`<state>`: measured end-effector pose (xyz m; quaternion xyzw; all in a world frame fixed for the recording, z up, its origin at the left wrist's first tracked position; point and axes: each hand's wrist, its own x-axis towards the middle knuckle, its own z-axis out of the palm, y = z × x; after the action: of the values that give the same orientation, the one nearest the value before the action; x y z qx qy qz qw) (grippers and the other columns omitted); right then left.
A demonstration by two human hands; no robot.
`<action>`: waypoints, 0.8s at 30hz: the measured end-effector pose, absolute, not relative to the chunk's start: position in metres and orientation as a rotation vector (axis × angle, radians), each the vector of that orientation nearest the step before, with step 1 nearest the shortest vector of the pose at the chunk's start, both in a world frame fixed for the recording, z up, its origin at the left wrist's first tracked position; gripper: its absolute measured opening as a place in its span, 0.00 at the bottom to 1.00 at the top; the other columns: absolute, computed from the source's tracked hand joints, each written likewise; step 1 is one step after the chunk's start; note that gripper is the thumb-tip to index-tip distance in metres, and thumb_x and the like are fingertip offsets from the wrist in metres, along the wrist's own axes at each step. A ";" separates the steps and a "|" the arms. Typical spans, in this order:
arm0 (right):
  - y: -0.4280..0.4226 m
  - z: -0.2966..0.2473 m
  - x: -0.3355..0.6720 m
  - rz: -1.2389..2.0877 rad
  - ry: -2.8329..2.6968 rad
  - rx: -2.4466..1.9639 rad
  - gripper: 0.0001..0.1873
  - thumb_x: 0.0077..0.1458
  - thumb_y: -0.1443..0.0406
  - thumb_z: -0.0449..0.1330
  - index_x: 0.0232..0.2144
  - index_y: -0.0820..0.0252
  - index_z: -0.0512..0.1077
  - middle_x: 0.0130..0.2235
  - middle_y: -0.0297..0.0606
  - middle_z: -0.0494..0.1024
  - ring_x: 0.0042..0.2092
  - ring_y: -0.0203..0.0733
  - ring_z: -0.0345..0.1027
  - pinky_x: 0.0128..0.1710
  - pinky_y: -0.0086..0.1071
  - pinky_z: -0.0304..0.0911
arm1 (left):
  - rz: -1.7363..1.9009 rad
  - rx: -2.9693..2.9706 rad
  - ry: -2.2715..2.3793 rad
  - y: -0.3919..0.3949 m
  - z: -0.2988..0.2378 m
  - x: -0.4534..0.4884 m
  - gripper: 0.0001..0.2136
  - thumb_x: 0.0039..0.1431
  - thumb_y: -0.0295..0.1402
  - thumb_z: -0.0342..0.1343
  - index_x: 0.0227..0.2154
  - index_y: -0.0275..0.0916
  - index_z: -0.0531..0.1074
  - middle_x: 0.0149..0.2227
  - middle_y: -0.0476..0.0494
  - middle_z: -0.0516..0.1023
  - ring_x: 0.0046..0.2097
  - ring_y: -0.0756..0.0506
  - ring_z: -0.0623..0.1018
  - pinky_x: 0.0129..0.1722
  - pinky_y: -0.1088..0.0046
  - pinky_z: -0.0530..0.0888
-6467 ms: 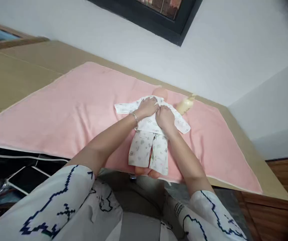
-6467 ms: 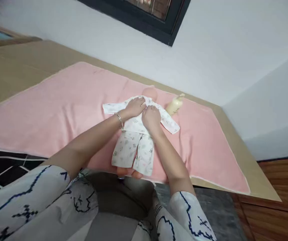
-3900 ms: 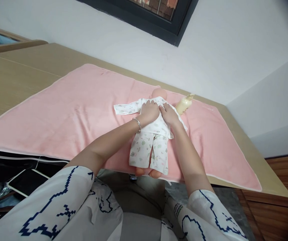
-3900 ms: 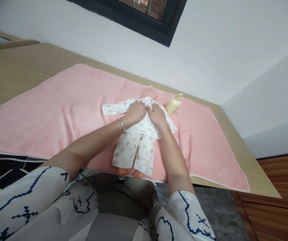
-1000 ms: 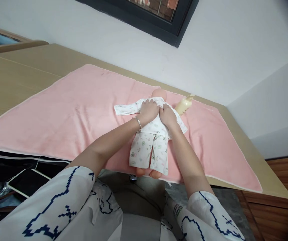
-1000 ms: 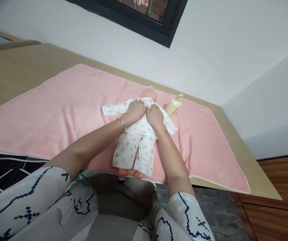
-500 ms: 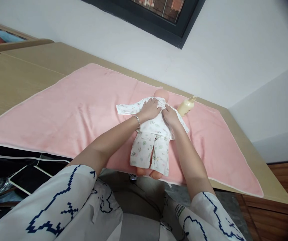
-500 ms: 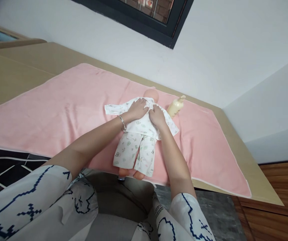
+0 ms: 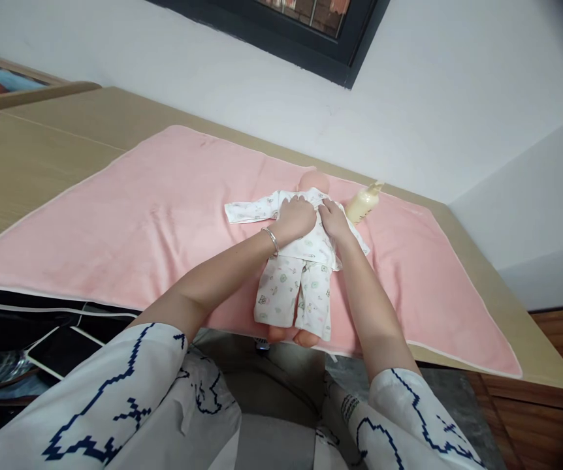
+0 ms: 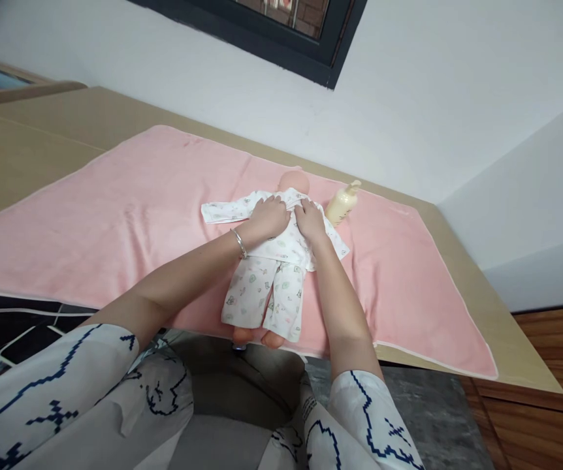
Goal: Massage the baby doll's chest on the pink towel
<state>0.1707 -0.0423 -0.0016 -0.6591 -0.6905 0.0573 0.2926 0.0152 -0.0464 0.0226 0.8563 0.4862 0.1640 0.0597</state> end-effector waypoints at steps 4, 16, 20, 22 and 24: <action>-0.052 0.002 0.154 0.056 -1.772 -1.855 0.18 0.63 0.61 0.44 0.38 0.56 0.73 0.46 0.49 0.80 0.51 0.57 0.69 0.55 0.48 0.62 | 0.547 2.555 1.416 -0.035 0.021 0.008 0.19 0.70 0.37 0.42 0.51 0.33 0.73 0.59 0.29 0.73 0.62 0.33 0.69 0.62 0.49 0.65; -0.067 0.010 0.132 0.063 -1.766 -1.935 0.20 0.66 0.61 0.43 0.43 0.61 0.74 0.50 0.53 0.79 0.55 0.59 0.70 0.57 0.50 0.62 | 0.733 2.361 1.408 0.002 -0.011 0.007 0.23 0.70 0.40 0.37 0.62 0.38 0.64 0.69 0.38 0.63 0.71 0.38 0.59 0.70 0.47 0.54; -0.050 -0.004 0.154 0.163 -1.817 -1.812 0.27 0.67 0.56 0.44 0.60 0.62 0.66 0.67 0.49 0.65 0.70 0.56 0.52 0.69 0.57 0.43 | 0.765 2.349 1.418 -0.002 -0.013 0.009 0.23 0.70 0.40 0.39 0.63 0.42 0.63 0.69 0.42 0.63 0.71 0.39 0.59 0.71 0.48 0.52; -0.045 -0.009 0.163 0.209 -1.822 -1.783 0.31 0.67 0.53 0.45 0.65 0.61 0.61 0.70 0.47 0.60 0.73 0.55 0.47 0.71 0.59 0.36 | 0.789 2.353 1.417 -0.003 -0.013 0.009 0.23 0.70 0.40 0.39 0.63 0.42 0.64 0.68 0.41 0.64 0.71 0.39 0.59 0.71 0.48 0.52; -0.044 -0.011 0.168 0.203 -1.817 -1.738 0.32 0.66 0.50 0.45 0.65 0.60 0.61 0.70 0.46 0.61 0.73 0.54 0.47 0.71 0.57 0.37 | 0.820 2.354 1.417 -0.004 -0.014 0.009 0.22 0.70 0.40 0.40 0.62 0.41 0.65 0.68 0.40 0.65 0.70 0.39 0.60 0.71 0.49 0.52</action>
<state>0.1682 -0.0440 -0.0113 -0.6562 -0.6861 0.0767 0.3047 0.0093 -0.0040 -0.0137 0.8133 0.4894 0.2833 0.1369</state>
